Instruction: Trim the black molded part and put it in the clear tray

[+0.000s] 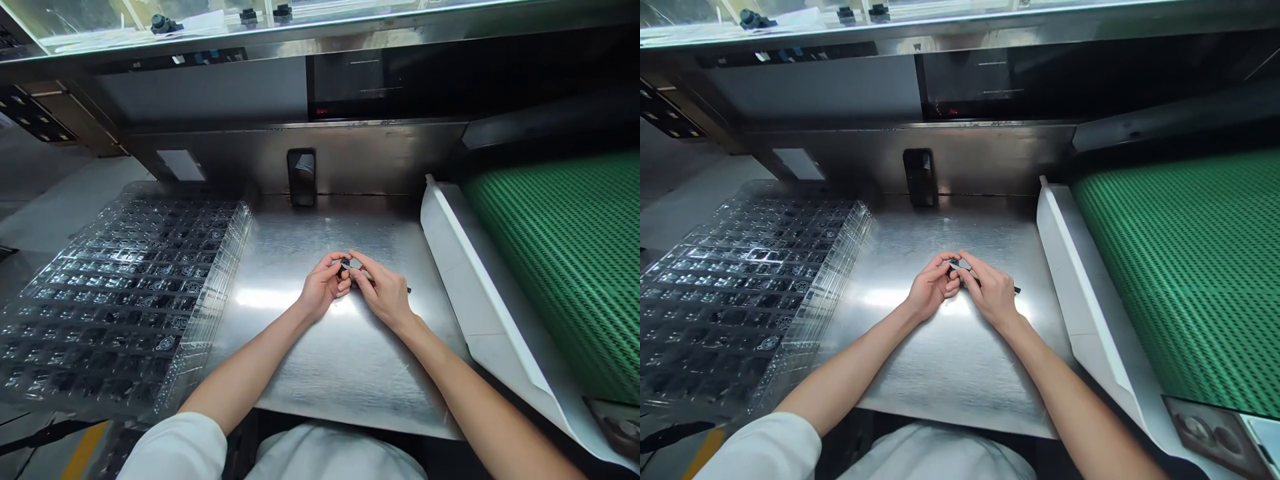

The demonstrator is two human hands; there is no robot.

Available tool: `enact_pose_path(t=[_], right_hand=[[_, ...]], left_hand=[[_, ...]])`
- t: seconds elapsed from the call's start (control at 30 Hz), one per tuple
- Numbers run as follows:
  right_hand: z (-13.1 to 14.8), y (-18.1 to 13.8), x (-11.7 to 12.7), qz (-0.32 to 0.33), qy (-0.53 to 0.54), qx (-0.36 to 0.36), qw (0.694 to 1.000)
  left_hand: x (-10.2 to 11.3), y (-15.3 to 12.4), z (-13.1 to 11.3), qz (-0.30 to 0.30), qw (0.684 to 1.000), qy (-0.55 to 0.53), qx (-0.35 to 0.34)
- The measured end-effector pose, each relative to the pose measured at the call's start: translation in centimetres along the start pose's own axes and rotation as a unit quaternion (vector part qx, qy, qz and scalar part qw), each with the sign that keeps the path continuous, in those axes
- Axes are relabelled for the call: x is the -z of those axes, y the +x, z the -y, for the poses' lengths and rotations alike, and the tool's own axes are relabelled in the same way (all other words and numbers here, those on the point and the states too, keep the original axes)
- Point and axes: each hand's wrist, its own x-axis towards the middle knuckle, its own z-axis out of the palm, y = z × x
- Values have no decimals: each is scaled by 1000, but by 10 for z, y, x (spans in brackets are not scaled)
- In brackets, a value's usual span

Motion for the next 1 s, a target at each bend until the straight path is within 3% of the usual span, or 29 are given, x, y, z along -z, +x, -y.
enact_pose_path(t=[0.37,0.73,1.0], right_hand=[[1,2,2,-25,4,-5,1000],[2,-2,-1,14,19,-25,999],[4,-1,0,-26,-9,25,999]], left_hand=[[1,-1,-1,-3,1000,7,5],[2,0,2,-9,1000,-6,-14],[2,1,2,-4,1000,-13,-15]])
